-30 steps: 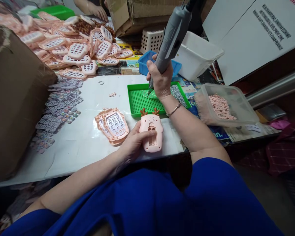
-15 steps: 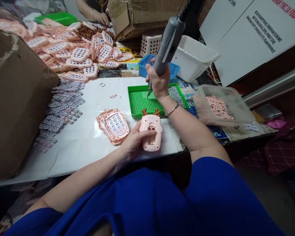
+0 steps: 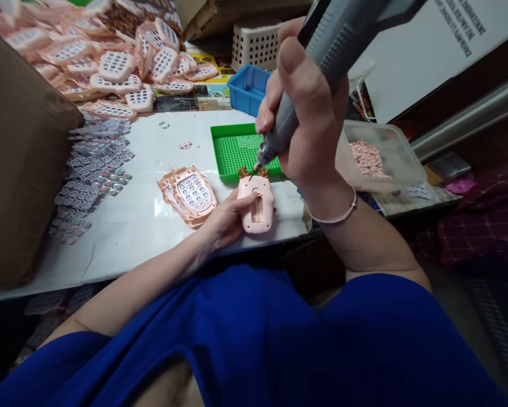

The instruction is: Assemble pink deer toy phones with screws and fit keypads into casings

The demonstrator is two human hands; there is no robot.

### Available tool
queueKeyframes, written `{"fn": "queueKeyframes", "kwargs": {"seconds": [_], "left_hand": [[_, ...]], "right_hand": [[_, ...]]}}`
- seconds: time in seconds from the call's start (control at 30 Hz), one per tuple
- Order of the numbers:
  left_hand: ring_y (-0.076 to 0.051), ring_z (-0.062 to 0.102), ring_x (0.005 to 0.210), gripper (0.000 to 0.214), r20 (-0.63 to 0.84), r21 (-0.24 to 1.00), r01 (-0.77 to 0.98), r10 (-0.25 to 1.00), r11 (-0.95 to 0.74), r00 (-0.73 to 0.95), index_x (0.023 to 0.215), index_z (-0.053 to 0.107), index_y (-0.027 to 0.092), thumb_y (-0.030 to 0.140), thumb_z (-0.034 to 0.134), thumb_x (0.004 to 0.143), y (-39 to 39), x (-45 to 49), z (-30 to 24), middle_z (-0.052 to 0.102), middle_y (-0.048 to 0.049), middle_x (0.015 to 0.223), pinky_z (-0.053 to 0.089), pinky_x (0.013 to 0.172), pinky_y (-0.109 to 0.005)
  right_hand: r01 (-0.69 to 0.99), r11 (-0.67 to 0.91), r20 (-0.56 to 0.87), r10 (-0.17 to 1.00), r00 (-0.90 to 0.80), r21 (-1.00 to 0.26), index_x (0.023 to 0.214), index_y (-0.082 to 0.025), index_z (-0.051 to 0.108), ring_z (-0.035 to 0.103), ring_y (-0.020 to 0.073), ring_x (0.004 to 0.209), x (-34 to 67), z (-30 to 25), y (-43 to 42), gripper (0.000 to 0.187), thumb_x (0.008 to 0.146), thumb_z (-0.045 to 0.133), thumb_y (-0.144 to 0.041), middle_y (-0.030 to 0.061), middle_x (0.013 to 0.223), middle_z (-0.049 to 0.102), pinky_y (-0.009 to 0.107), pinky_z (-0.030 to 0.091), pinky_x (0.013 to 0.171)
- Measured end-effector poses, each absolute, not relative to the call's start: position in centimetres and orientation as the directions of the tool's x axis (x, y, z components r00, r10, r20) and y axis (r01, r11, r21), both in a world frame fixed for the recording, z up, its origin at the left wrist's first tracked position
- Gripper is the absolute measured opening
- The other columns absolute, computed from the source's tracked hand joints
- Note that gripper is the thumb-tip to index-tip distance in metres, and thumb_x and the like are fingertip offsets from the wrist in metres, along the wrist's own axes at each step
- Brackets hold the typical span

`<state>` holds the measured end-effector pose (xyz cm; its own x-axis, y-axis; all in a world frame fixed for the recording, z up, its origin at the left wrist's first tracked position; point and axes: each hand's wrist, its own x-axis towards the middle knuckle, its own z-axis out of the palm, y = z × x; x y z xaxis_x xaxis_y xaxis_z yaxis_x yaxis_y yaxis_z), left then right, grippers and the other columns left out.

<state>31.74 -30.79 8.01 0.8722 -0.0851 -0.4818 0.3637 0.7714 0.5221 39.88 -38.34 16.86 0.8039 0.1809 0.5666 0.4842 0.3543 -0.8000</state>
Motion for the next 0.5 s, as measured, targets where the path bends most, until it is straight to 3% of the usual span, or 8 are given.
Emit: {"fn": "queueKeyframes", "kwargs": {"seconds": [0.13, 0.23, 0.5], "left_hand": [[-0.017, 0.067, 0.085, 0.031, -0.447, 0.52, 0.336, -0.084, 0.785, 0.89, 0.111, 0.061, 0.016, 0.006, 0.061, 0.082, -30.9, 31.8, 7.6, 0.07, -0.0038, 0.092, 0.05, 0.096, -0.037], [-0.017, 0.067, 0.088, 0.039, -0.398, 0.547, 0.313, -0.088, 0.776, 0.913, 0.116, 0.062, 0.016, 0.005, 0.063, 0.078, -30.9, 31.7, 7.5, 0.071, -0.0041, 0.096, 0.05, 0.095, -0.035], [-0.02, 0.069, 0.095, 0.043, -0.381, 0.58, 0.309, -0.084, 0.754, 0.921, 0.115, 0.061, 0.018, 0.007, 0.065, 0.073, -30.9, 31.6, 7.2, 0.072, -0.0038, 0.098, 0.052, 0.093, -0.036]], "right_hand": [[0.375, 0.325, 0.469, 0.292, 0.834, -0.868, 0.092, -0.03, 0.057, 0.043, 0.0152, 0.042, 34.8, 16.2, -39.9, 0.028, 0.075, 0.074, -0.046, -0.0073, 0.056, 0.045, 0.032, 0.035, 0.043], [0.319, 0.365, 0.437, 0.31, 0.844, -0.875, 0.092, -0.03, 0.056, 0.043, 0.0138, 0.04, 33.6, 14.8, -40.2, 0.031, 0.072, 0.076, -0.042, -0.008, 0.055, 0.049, 0.03, 0.037, 0.041], [0.332, 0.331, 0.445, 0.373, 0.814, -0.883, 0.097, -0.03, 0.055, 0.05, 0.0148, 0.043, 33.6, 13.3, -40.2, 0.035, 0.075, 0.077, -0.045, -0.0079, 0.057, 0.053, 0.03, 0.046, 0.048]]}}
